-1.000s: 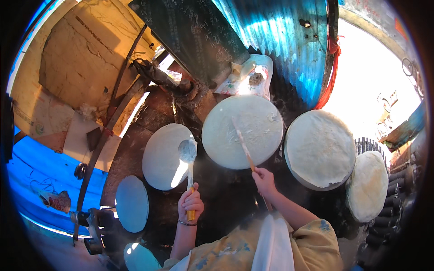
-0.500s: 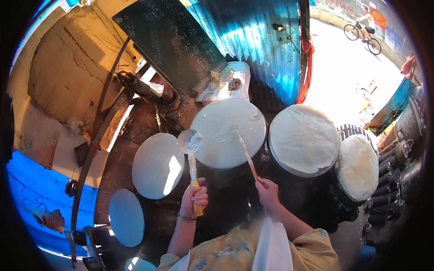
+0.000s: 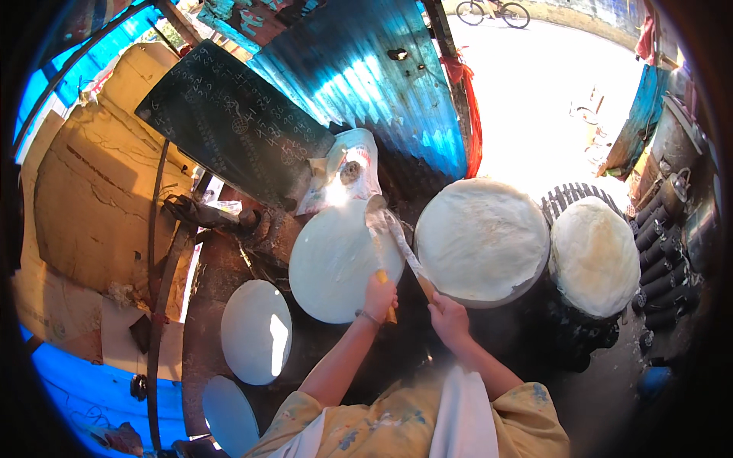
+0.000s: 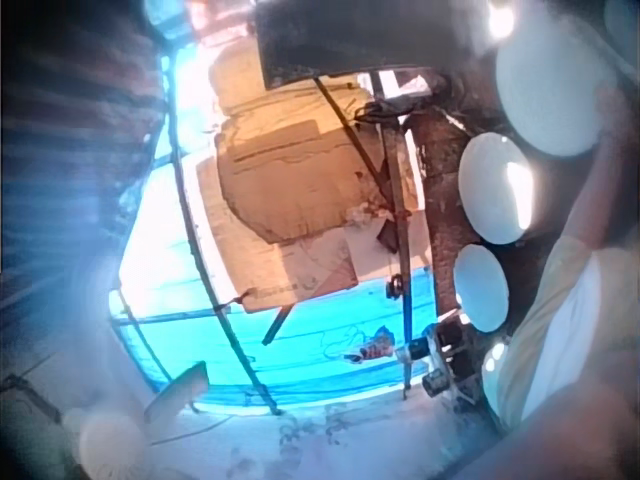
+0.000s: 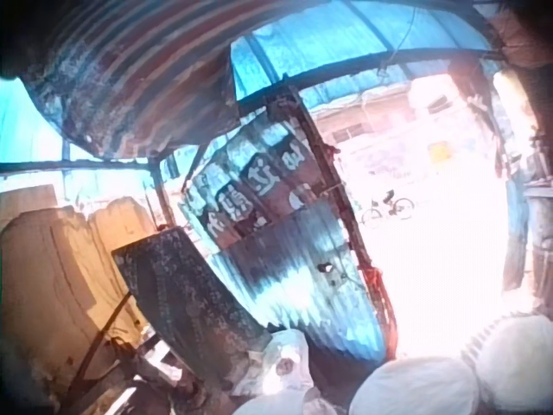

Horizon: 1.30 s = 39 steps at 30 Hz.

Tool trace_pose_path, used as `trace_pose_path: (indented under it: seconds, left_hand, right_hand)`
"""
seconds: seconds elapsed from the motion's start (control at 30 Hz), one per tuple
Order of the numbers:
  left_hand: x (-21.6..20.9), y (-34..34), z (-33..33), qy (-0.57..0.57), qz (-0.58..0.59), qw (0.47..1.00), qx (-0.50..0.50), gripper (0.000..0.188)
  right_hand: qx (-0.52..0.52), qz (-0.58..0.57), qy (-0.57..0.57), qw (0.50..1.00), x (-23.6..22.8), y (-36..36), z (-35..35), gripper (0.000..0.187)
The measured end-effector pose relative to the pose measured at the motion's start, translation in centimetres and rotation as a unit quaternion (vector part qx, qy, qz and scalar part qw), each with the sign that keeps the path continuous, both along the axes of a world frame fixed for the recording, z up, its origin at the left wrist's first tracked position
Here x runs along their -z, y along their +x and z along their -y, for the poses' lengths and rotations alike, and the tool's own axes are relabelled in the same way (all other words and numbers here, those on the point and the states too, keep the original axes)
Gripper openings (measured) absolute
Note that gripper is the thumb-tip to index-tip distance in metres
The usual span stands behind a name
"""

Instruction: The person scoops batter from a container using a ladle and spreads it across heated pans. The person then loosens and removes the cooked thin sheets from the pans using a stick and stacks them.

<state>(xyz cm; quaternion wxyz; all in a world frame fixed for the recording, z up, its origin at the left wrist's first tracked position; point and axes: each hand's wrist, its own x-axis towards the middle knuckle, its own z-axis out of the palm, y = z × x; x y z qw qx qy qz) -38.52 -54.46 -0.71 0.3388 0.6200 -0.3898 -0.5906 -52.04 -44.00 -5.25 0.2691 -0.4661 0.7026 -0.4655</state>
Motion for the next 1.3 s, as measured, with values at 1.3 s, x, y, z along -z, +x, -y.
trace_pose_path:
  seconds: [1.3]
  left_hand:
    - [-9.6,6.9,-3.4,0.134,-0.787,0.596,-0.086,0.019]
  right_hand:
    - [-0.088,0.063,-0.083,0.991,-2.1,-3.0,4.9,0.036]
